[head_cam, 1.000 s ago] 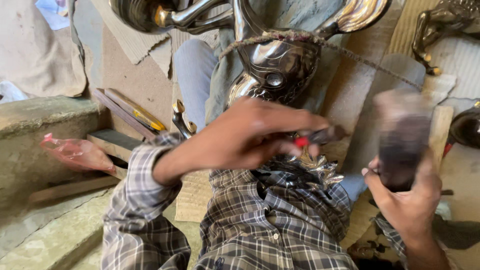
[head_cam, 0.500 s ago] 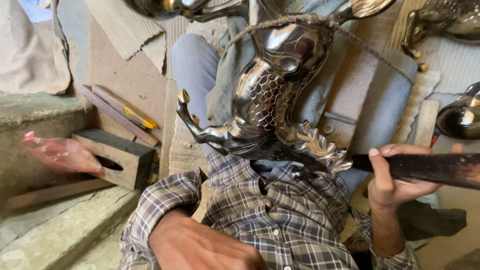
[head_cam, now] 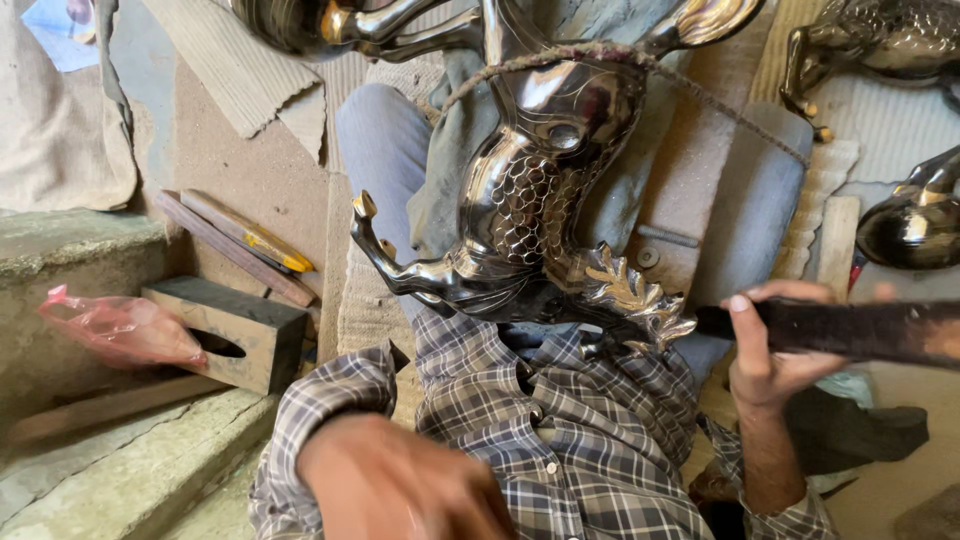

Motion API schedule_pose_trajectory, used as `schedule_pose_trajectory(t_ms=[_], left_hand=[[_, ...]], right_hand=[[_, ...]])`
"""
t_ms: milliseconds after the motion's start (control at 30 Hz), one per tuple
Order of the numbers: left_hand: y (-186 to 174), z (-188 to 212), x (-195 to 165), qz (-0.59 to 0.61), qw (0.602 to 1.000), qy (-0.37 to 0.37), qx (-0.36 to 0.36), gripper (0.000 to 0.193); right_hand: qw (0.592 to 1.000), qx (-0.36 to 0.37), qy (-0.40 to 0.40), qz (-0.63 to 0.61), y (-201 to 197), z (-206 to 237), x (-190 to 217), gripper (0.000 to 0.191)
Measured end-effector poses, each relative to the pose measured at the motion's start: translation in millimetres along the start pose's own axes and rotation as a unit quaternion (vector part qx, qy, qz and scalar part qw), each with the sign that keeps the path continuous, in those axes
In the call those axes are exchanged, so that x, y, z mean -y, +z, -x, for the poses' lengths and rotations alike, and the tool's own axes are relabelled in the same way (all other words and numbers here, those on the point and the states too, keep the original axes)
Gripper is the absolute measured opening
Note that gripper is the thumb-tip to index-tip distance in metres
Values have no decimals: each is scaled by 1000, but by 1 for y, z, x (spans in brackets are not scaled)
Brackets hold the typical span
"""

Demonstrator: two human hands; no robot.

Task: The person uses a hammer and chisel to engrave a honeycomb pattern onto the surface of a metal sculpture. They repeatedly strike the chisel to create small indentations, working methodically across the curved surface.

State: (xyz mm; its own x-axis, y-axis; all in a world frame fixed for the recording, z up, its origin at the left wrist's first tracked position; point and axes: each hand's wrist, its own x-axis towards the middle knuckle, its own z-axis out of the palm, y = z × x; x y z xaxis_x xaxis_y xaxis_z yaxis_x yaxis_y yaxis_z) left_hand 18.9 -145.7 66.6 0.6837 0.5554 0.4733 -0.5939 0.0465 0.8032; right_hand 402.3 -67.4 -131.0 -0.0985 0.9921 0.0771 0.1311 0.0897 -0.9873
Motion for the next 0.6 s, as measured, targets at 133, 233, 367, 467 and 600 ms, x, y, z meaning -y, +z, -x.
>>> schedule_pose_trajectory(t_ms=[133, 233, 367, 467, 600], left_hand=[[-40, -3, 3, -64, 956, 41, -282, 26], [-62, -12, 16, -328, 816, -101, -465, 16], [-71, -27, 31, -302, 783, -150, -522, 43], [-77, -36, 40, -322, 773, -154, -525, 52], [-79, -44, 47, -431, 737, -182, -488, 56]], right_hand=[[997, 43, 29, 50, 5, -8, 12, 74], [996, 63, 64, 20, 7, -19, 31, 49], [993, 82, 80, 36, 10, -35, 59, 49], [990, 91, 84, 72, 10, -46, 78, 54], [983, 140, 65, 104, 11, -62, 94, 43]])
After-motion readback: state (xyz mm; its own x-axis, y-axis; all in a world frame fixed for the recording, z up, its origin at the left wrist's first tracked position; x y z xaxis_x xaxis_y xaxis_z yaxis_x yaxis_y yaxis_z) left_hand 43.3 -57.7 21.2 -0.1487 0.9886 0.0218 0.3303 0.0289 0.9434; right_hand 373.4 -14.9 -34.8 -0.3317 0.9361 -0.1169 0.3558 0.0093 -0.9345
